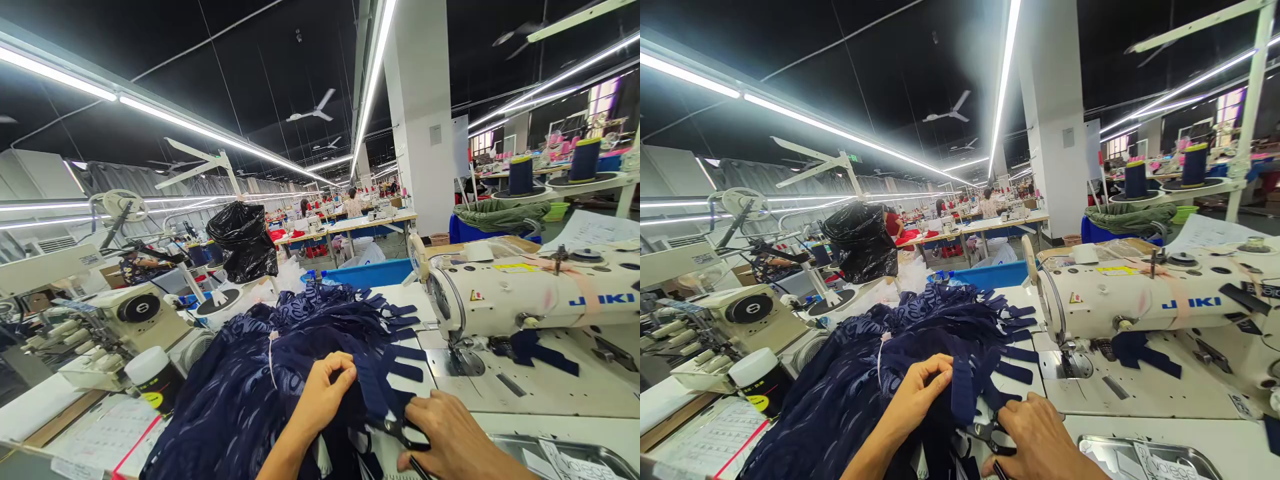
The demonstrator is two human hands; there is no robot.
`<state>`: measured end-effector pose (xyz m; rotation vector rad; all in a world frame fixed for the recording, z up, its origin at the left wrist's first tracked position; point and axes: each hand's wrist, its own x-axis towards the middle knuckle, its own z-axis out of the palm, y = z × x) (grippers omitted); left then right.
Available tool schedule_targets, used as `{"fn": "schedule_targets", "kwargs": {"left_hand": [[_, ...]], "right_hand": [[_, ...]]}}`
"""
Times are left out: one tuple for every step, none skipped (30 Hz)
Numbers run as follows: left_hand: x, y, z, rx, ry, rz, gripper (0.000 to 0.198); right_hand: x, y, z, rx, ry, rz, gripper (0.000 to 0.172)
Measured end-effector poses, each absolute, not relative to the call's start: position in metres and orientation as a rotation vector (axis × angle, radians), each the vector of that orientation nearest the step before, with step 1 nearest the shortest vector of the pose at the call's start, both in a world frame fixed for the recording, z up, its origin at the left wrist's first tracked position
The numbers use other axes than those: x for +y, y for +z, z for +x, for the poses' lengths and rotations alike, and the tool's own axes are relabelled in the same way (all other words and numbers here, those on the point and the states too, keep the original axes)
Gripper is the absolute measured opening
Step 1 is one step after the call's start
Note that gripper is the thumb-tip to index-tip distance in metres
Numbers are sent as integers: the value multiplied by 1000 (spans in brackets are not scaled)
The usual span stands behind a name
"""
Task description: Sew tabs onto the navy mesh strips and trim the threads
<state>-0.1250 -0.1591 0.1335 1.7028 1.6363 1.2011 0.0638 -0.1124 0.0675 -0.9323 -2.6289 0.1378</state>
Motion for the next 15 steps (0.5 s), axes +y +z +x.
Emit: {"fn": "schedule_targets", "kwargs": {"left_hand": [[-161,133,-124,1648,1183,1734,23],[-163,132,-122,1662,1164,1763,22],[-165,131,-121,1672,1142,1790,21],[-166,129,-120,1678,1120,1815,19],[-168,128,-120,1690,1101,1834,17],[-170,126,-119,1715,1079,1845,14],[-171,123,-120,1755,1049,1847,11],[-172,121,-120,1811,1013,1841,8],[-173,118,-120,1874,968,1830,5],[-174,116,-120,1938,924,1814,4],[-175,114,-120,1988,887,1805,5],[-175,112,-120,2017,864,1805,5],[-175,111,-120,2026,855,1814,5],[-175,110,-119,2015,855,1822,6],[-174,109,-119,1993,863,1826,7]], "right_hand": [[-115,65,65,-2659,160,-905,34],[-118,63,66,-2687,176,-859,34],[-120,62,68,-2697,192,-803,33],[-123,62,69,-2693,223,-748,33],[-125,64,70,-2673,277,-716,33],[-126,66,71,-2639,361,-719,32],[-127,70,73,-2599,472,-758,31],[-127,75,74,-2558,593,-822,30],[-126,79,76,-2520,707,-890,29],[-125,84,77,-2490,801,-944,27],[-123,88,79,-2469,867,-981,26],[-121,90,80,-2467,907,-994,25],[-118,92,81,-2479,926,-997,26],[-117,92,82,-2499,928,-995,27],[-115,92,82,-2519,918,-997,28]]}}
